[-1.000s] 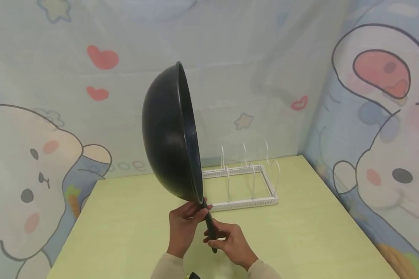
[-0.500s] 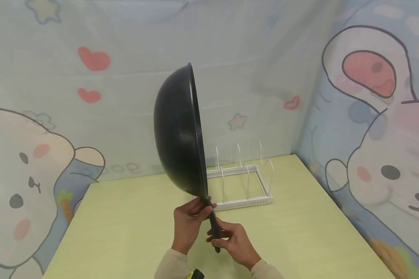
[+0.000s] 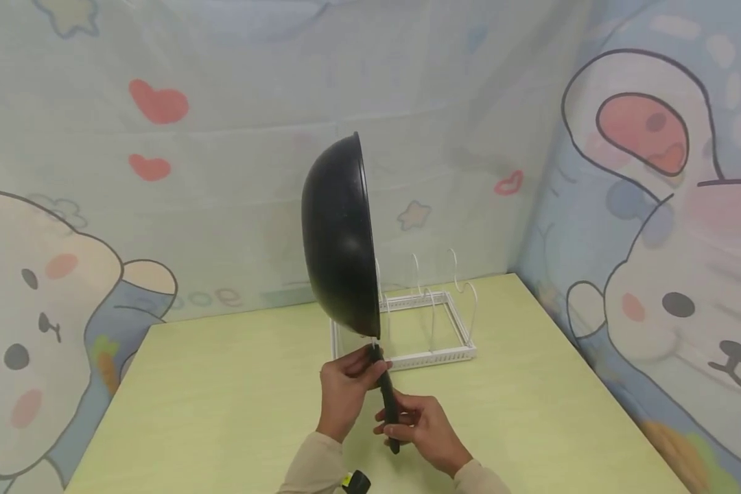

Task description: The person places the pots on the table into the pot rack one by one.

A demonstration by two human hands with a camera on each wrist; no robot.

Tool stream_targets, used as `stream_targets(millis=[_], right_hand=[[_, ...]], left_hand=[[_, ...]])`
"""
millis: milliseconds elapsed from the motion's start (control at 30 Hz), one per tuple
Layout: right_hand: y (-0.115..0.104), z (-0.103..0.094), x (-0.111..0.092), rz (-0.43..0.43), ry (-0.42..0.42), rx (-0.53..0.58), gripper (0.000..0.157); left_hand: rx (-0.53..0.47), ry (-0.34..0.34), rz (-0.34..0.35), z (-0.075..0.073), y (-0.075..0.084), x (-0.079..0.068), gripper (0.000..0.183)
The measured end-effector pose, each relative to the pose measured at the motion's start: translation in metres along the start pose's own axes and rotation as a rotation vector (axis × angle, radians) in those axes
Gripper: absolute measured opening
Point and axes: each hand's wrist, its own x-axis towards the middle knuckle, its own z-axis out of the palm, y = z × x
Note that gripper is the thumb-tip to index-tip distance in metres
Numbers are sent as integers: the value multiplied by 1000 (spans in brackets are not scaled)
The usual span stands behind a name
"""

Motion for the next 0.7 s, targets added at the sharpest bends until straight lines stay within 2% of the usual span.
stream_targets(millis=[133, 367, 700], right_hand=[[6, -1, -5, 55, -10, 43, 60], [11, 0, -12, 93, -22, 81, 63], [12, -5, -15, 157, -11, 97, 65]], left_hand=[[1, -8, -55, 0, -9, -1, 37], [4, -6, -77, 2, -19, -2, 38], [-33, -3, -99, 8, -22, -2, 34]])
